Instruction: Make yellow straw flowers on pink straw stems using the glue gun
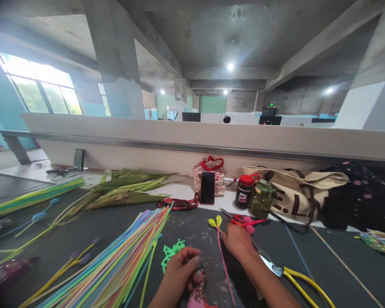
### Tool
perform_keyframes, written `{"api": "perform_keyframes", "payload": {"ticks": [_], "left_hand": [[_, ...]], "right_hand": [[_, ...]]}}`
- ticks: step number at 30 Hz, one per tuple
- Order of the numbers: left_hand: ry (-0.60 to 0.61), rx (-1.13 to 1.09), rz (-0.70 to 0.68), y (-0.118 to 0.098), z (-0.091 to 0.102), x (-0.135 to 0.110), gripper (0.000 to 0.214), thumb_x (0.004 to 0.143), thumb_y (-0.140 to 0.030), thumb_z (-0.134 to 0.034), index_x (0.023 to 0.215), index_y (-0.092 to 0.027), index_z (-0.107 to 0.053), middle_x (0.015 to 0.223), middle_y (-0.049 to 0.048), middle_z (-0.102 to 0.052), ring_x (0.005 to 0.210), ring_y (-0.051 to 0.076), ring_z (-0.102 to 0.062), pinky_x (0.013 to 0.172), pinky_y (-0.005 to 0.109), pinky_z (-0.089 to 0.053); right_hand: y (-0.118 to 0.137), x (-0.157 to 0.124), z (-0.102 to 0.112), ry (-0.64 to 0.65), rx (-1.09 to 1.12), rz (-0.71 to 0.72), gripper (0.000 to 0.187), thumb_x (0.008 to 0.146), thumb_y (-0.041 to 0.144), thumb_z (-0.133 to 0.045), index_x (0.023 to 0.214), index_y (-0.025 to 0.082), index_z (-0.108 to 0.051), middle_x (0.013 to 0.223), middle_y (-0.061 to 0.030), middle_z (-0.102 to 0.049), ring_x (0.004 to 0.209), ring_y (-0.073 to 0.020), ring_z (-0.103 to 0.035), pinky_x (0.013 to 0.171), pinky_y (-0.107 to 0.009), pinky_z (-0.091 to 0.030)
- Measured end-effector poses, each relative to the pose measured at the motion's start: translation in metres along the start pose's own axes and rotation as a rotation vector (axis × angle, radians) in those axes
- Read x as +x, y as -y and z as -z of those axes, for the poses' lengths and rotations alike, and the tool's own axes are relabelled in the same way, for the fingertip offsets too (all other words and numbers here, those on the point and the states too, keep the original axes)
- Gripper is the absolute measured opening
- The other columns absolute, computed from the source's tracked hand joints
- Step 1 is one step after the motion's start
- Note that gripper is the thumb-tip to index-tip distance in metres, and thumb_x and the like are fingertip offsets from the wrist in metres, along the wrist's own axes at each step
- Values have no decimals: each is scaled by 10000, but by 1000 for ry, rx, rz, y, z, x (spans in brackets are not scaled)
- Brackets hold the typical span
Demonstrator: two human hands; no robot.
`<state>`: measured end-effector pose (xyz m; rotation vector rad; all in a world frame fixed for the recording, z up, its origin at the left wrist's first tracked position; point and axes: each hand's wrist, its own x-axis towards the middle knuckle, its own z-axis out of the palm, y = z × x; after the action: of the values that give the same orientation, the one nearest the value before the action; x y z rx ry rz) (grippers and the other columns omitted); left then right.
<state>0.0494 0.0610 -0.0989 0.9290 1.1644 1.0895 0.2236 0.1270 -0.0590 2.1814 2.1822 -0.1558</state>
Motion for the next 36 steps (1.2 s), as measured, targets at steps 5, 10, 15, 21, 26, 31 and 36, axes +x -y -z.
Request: {"api": "perform_keyframes", "payload": {"ticks": [5, 10, 15, 21, 26, 31, 36], "left_hand": [[0, -3, -7, 0, 0, 0, 295, 575, -381, -615, 747, -156, -531, 389, -49, -534, 300, 78, -439, 302, 165, -278], [13, 0, -19, -3, 0, -1, 288, 573, -375, -601, 746, -158, -523, 375, -54, -522, 296, 77, -435, 301, 162, -272], [16, 10, -15, -8, 1, -3, 241, 585, -337, -580, 731, -152, -531, 353, -59, -509, 276, 68, -410, 296, 157, -261], [-17, 27, -10, -18, 4, -11, 243, 602, -325, -609, 764, -149, -562, 390, -64, -524, 295, 58, -408, 317, 151, -247], [-7, 37, -23, -29, 3, -21, 285, 623, -367, -637, 795, -147, -581, 428, -66, -530, 319, 43, -397, 352, 149, -265], [-16, 32, -51, -32, 1, -22, 313, 595, -370, -665, 796, -143, -589, 582, -21, -603, 395, 59, -466, 371, 163, -317], [-30, 54, -64, -28, 0, -22, 295, 603, -357, -658, 785, -139, -579, 673, 6, -640, 419, 58, -494, 375, 163, -333]], "right_hand": [[14, -10, -1, -93, -34, 24, 284, 871, 345, -532, 1082, 156, -553, 1091, -68, -589, 926, -212, -590, 785, -420, -484], [14, -9, -4, -92, -34, 19, 249, 864, 318, -549, 1046, 149, -567, 1042, -58, -607, 890, -201, -601, 761, -404, -494], [5, -15, 2, -115, 54, 40, 261, 850, 348, -551, 1019, 150, -574, 1039, -68, -613, 885, -207, -601, 754, -398, -481], [-50, -52, 18, -162, 274, 68, 260, 851, 377, -427, 979, 207, -577, 915, -60, -693, 824, -220, -640, 686, -303, -452], [-104, -103, 9, -111, 353, 73, 263, 860, 336, -369, 788, 229, -598, 741, -11, -691, 702, -189, -637, 628, -263, -455], [-106, -133, -14, -80, 314, 169, 190, 810, 247, -445, 788, 233, -633, 820, -27, -656, 793, -194, -616, 711, -277, -439], [-85, -135, -24, -137, 255, 185, 241, 771, 230, -487, 972, 211, -617, 933, -79, -587, 861, -243, -578, 750, -350, -409]]}}
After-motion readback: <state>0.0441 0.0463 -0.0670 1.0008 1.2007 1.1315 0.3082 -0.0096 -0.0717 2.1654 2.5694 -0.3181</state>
